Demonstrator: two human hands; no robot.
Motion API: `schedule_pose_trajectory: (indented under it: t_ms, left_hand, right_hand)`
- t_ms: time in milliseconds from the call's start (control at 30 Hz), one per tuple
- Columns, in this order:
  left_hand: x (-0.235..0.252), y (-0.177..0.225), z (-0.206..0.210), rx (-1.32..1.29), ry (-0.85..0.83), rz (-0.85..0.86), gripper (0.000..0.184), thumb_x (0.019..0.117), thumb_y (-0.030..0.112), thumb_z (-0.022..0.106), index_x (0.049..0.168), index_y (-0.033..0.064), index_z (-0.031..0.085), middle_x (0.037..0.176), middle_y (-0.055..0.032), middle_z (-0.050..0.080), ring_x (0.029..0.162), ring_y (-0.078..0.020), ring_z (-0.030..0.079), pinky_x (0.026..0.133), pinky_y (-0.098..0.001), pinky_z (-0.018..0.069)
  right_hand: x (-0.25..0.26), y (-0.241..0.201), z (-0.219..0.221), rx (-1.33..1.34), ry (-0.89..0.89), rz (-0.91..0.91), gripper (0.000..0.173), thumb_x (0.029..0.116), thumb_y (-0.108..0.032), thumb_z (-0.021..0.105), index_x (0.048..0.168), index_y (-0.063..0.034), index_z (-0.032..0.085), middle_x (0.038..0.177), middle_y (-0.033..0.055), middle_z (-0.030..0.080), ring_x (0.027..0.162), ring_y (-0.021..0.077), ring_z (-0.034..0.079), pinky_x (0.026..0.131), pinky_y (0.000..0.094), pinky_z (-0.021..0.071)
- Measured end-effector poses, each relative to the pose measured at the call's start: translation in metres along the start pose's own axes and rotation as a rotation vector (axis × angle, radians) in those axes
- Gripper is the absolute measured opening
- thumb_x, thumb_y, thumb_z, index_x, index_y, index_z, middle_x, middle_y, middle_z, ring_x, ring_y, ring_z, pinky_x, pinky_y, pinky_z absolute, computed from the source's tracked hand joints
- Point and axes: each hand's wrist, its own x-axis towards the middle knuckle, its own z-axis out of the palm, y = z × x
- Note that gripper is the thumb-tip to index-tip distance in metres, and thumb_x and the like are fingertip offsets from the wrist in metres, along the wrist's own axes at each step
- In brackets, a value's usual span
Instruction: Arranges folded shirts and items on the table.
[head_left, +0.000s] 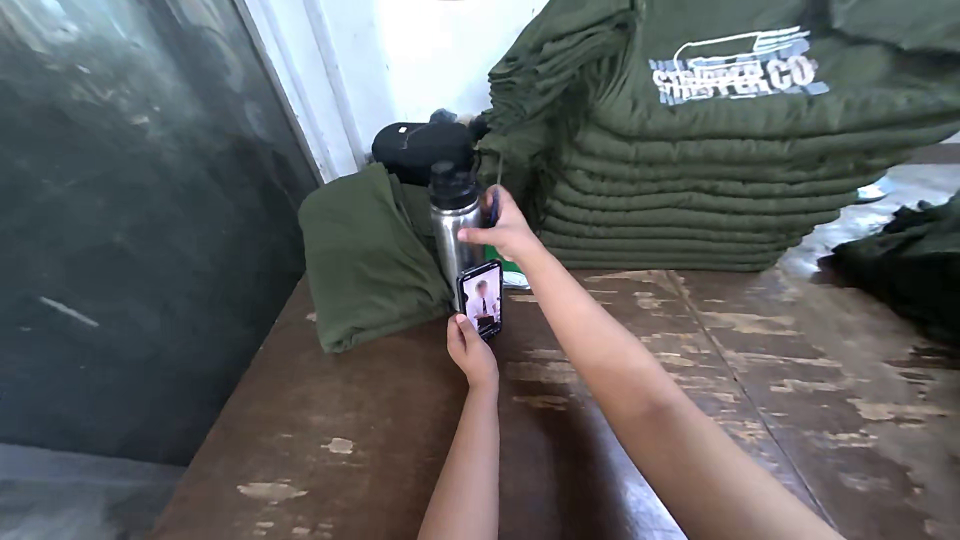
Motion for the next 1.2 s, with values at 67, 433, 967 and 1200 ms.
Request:
schedule_pose_trajectory:
  t_ms: [67,433,967,1200]
  left_hand:
    - [-0.001,-0.001,0.001,-0.014,0.007,0.002,0.03,0.1087,0.008,0.037,0.105,-0.0084,0.062,0.091,-0.0075,0.063,0.089,-0.0023,0.062,0.088,-0.0191,0.0505]
    - [0.0,0.0,0.0,-0.055,0.057,0.002,0.03,0.1073,0.007,0.037,0.106,-0.0099,0.062,0.093,-0.0091,0.062,0.092,-0.0038,0.061,0.09,-0.0214,0.0495]
    - [0.001,0.0,-0.001,-0.061,0.025,-0.009,0.031,0.1076,0.007,0.036,0.106,-0.0089,0.062,0.093,-0.0079,0.063,0.091,-0.0036,0.062,0.09,-0.0217,0.051]
    - [0.004,-0.002,0.002,-0.043,-0.026,0.007,0.03,0.1073,0.008,0.036,0.106,-0.0086,0.061,0.095,-0.0078,0.062,0.093,-0.0032,0.061,0.091,-0.0214,0.0501]
  right_hand:
    - [0.006,0.0,-0.004,0.096,0.144,-0.069,0.072,0.061,-0.005,0.089,0.116,-0.0052,0.043,0.102,0.0072,0.06,0.094,0.0141,0.064,0.084,0.0349,0.0584]
    - [0.0,0.023,-0.027,0.325,0.649,0.228,0.058,0.0887,-0.004,0.076,0.135,-0.0064,0.041,0.105,0.0145,0.061,0.082,0.0229,0.065,0.064,0.0386,0.0584]
    - [0.023,0.002,0.022,-0.49,0.034,-0.085,0.095,0.065,-0.021,0.093,0.14,0.0081,0.041,0.122,0.0235,0.064,0.113,0.0276,0.065,0.099,0.0428,0.0541]
    - [0.042,0.006,0.024,-0.43,0.019,0.04,0.094,0.0653,-0.023,0.094,0.137,0.0057,0.042,0.121,0.0225,0.062,0.112,0.0268,0.064,0.098,0.0417,0.0537]
